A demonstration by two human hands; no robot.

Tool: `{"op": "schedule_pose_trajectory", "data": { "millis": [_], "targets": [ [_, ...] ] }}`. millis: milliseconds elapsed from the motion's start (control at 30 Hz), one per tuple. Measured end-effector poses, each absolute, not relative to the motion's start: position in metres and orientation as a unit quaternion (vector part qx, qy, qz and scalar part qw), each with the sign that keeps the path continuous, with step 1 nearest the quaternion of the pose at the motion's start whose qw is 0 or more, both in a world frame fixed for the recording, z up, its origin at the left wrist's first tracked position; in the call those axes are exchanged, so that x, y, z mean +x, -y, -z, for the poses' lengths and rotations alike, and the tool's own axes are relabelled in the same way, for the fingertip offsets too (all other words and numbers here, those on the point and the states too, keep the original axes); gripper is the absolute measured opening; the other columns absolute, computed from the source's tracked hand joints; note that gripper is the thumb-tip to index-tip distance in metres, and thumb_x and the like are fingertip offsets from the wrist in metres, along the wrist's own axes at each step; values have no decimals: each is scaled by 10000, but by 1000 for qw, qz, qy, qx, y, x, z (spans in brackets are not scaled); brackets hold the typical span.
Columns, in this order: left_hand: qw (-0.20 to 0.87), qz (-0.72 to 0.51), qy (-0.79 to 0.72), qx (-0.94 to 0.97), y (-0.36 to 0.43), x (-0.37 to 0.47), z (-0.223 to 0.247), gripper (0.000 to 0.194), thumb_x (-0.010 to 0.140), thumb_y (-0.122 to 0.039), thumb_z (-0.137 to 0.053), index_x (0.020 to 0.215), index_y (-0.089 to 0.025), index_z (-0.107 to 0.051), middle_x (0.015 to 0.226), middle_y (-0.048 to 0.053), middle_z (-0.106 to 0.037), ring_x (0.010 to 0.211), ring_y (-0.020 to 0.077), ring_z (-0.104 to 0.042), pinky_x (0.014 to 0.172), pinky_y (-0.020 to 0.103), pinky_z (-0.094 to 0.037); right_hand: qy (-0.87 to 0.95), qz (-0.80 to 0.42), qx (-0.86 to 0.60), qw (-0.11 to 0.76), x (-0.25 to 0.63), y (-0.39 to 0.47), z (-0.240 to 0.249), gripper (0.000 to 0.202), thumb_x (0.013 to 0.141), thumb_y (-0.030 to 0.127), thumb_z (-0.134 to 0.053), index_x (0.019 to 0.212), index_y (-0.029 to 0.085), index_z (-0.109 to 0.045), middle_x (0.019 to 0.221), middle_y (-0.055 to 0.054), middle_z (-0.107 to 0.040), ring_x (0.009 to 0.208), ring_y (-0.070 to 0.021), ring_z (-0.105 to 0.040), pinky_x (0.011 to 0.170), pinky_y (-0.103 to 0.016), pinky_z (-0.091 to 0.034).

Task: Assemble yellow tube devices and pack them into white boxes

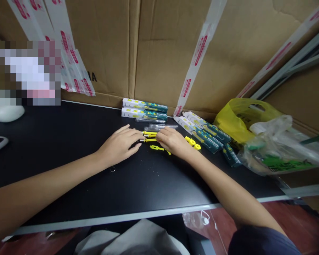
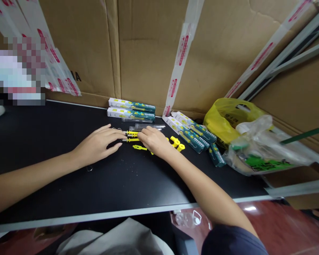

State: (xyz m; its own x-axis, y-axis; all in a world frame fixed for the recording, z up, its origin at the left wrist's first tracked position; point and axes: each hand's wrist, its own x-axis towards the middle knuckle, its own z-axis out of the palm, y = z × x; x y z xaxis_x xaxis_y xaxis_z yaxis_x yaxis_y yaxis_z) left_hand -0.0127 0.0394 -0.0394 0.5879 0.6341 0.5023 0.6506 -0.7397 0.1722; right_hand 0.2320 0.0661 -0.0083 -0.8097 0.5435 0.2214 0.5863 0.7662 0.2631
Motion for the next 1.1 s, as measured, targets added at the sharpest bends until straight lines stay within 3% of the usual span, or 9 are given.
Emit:
{"op": "schedule_pose_trajectory", "data": {
  "millis": [133, 267, 467, 733, 900, 1100],
  "targets": [
    [17, 274, 349, -896, -36, -10, 37, 275, 941, -298, -496, 1147, -172, -627, 1182, 82, -694, 1117, 230, -625, 1115, 473, -339, 944, 142, -273, 115, 227, -54, 3, 270, 1013, 219, -344, 867, 173, -566, 847, -77, -622, 788, -202, -461, 724, -305, -372],
    [-1, 256, 344, -904, -34, -6, 37, 275, 946, -349, -514, 1120, -176, -639, 1093, 79, -714, 1026, 241, -646, 944, 409, -463, 948, 44, -259, 180, 220, -41, 3, 154, 984, 199, -423, 862, 194, -517, 889, -72, -635, 826, -192, -491, 749, -297, -406],
    [-1, 268, 324, -907, -33, -5, 40, 225, 977, -279, -468, 1027, -170, -658, 952, 54, -723, 879, 210, -656, 800, 339, -474, 933, -40, -249, 256, 219, -38, 8, 79, 942, 207, -538, 865, 202, -522, 857, -56, -643, 798, -180, -523, 714, -295, -434],
    [27, 270, 340, -900, -35, -12, 37, 221, 981, -248, -447, 1054, -166, -638, 964, 43, -728, 848, 205, -663, 756, 332, -448, 907, -85, -288, 295, 233, -47, 6, 58, 883, 219, -654, 850, 184, -621, 742, -12, -625, 711, -145, -549, 658, -261, -435],
    [80, 245, 311, -915, -25, -5, 35, 250, 996, -229, -401, 1126, -170, -607, 913, 35, -714, 818, 202, -668, 726, 332, -455, 901, -110, -285, 310, 225, -37, 8, 69, 877, 182, -646, 812, 175, -623, 728, -10, -631, 680, -130, -555, 625, -242, -441],
    [59, 236, 327, -913, -18, -3, 36, 267, 1009, -236, -360, 1081, -173, -610, 913, 34, -704, 824, 175, -687, 687, 278, -492, 909, -108, -270, 299, 222, -29, 2, 65, 891, 224, -633, 852, 175, -614, 764, -21, -644, 707, -137, -571, 665, -257, -457]
  ]
}}
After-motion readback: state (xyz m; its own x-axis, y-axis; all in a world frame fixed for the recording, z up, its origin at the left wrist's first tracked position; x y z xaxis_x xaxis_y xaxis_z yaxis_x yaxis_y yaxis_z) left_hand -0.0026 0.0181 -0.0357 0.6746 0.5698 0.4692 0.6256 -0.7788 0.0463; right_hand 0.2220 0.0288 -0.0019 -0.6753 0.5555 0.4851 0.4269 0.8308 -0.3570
